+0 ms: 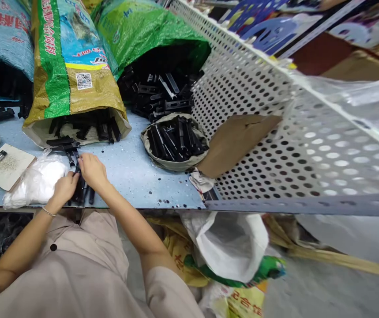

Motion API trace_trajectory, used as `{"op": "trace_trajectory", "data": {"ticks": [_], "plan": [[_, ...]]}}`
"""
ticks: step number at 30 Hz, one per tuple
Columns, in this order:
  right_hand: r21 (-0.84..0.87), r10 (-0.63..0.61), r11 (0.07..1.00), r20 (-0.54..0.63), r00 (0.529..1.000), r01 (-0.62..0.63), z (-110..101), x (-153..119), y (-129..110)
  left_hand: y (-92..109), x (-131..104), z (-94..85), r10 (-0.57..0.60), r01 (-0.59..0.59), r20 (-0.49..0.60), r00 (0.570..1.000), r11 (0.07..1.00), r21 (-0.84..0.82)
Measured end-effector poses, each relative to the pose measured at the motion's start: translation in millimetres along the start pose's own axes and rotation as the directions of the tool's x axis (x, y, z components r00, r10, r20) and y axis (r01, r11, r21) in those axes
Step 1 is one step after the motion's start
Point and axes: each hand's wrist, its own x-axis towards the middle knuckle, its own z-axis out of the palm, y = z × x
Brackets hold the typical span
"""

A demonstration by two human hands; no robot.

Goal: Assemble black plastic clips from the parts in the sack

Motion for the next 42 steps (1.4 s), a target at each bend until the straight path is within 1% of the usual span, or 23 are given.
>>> {"op": "trace_trajectory", "data": {"ticks": [2,6,10,12,13,14,15,17,18,19,20,22,23,24,25,26,27,28,30,33,37,39,42], "plan": [[-0.056,0.096,0.994,0.012,0.995,-0.096,13.2,38.1,-2.2,9.1,1.1,15.8,0.016,-0.017,-0.020,1.000,1.000,-0.015],[-0.088,0.060,0.995,0.143,0.988,-0.047,31.3,83.6,-1.4,7.4,7.9,22.6,0.114,-0.151,-0.130,0.985,0.933,-0.327],[0.047,0.080,0.996,0.041,0.996,-0.081,12.5,59.8,2.3,-21.1,8.6,4.6,-0.003,-0.095,-0.132,0.991,0.675,-0.731],[0.311,0.109,0.944,0.009,0.994,-0.107,-6.3,30.5,3.9,-33.5,2.8,-4.7,-0.113,-0.175,-0.288,0.951,0.573,-0.801],[0.493,0.141,0.855,0.079,0.987,-0.162,-15.5,15.0,4.1,-37.0,-1.1,-9.1,-0.148,-0.264,-0.410,0.900,0.563,-0.783],[0.669,0.157,0.697,0.208,0.965,-0.258,-23.5,-0.1,3.7,-38.3,-5.2,-13.5,-0.158,-0.355,-0.506,0.848,0.540,-0.763],[0.789,0.132,0.487,0.357,0.925,-0.374,-29.5,-14.2,2.3,-37.2,-9.3,-18.0,-0.140,-0.425,-0.543,0.828,0.475,-0.770],[0.804,-0.026,0.061,0.593,0.805,-0.591,-33.5,-38.3,-3.7,-28.6,-16.8,-27.6,0.009,-0.434,-0.442,0.897,0.208,-0.876],[0.735,-0.134,-0.090,0.659,0.740,-0.672,-31.5,-48.2,-8.2,-22.2,-20.2,-32.5,0.128,-0.367,-0.358,0.925,0.063,-0.928],[0.651,-0.244,-0.176,0.698,0.673,-0.738,-27.7,-56.7,-13.3,-15.3,-23.4,-37.3,0.244,-0.280,-0.282,0.928,-0.045,-0.959],[0.572,-0.349,-0.195,0.719,0.602,-0.797,-23.1,-63.8,-18.4,-9.0,-26.4,-41.8,0.335,-0.195,-0.222,0.916,-0.113,-0.974],[0.520,-0.454,-0.072,0.743,0.492,-0.851,-16.3,-72.9,-26.9,-0.9,-31.5,-49.0,0.416,-0.090,-0.150,0.897,-0.160,-0.983],[0.570,-0.410,0.027,0.756,0.511,-0.821,-15.9,-74.7,-29.5,0.2,-33.5,-51.6,0.417,-0.068,-0.123,0.901,-0.145,-0.987],[0.656,-0.304,0.137,0.741,0.598,-0.742,-18.1,-74.5,-30.6,-0.5,-35.4,-53.4,0.400,-0.060,-0.098,0.911,-0.105,-0.993],[0.737,-0.167,0.269,0.670,0.724,-0.620,-22.6,-72.2,-30.5,-2.4,-36.9,-54.6,0.373,-0.060,-0.073,0.925,-0.046,-0.997],[0.779,-0.036,0.421,0.525,0.850,-0.464,-28.8,-68.1,-29.5,-4.7,-38.4,-55.1,0.342,-0.060,-0.050,0.938,0.020,-0.998],[0.757,0.047,0.582,0.335,0.941,-0.298,-35.8,-62.4,-27.8,-6.8,-39.9,-55.0,0.318,-0.051,-0.022,0.948,0.082,-0.995],[0.668,0.060,0.730,0.148,0.987,-0.145,-42.4,-55.5,-25.9,-8.0,-41.4,-54.2,0.305,-0.026,0.017,0.952,0.135,-0.991],[0.402,-0.060,0.911,-0.087,0.994,0.090,-51.7,-40.1,-22.4,-6.6,-44.6,-50.7,0.302,0.043,0.098,0.948,0.185,-0.982],[0.209,-0.191,0.955,-0.115,0.975,0.212,-53.0,-22.7,-19.8,1.1,-48.5,-42.6,0.270,0.107,0.157,0.950,0.189,-0.976],[0.362,-0.099,0.930,0.096,0.990,0.058,-44.9,-33.5,-24.1,3.5,-47.3,-34.6,0.125,0.157,0.177,0.976,0.152,-0.976],[0.310,-0.256,0.926,0.096,0.962,0.216,-39.5,-51.9,-28.1,-0.4,-44.4,-34.5,0.075,0.164,0.171,0.982,0.093,-0.982],[0.061,-0.548,0.835,-0.004,0.836,0.547,-28.2,-78.3,-31.5,-4.7,-39.9,-36.1,0.061,0.177,0.180,0.982,0.047,-0.983]]}}
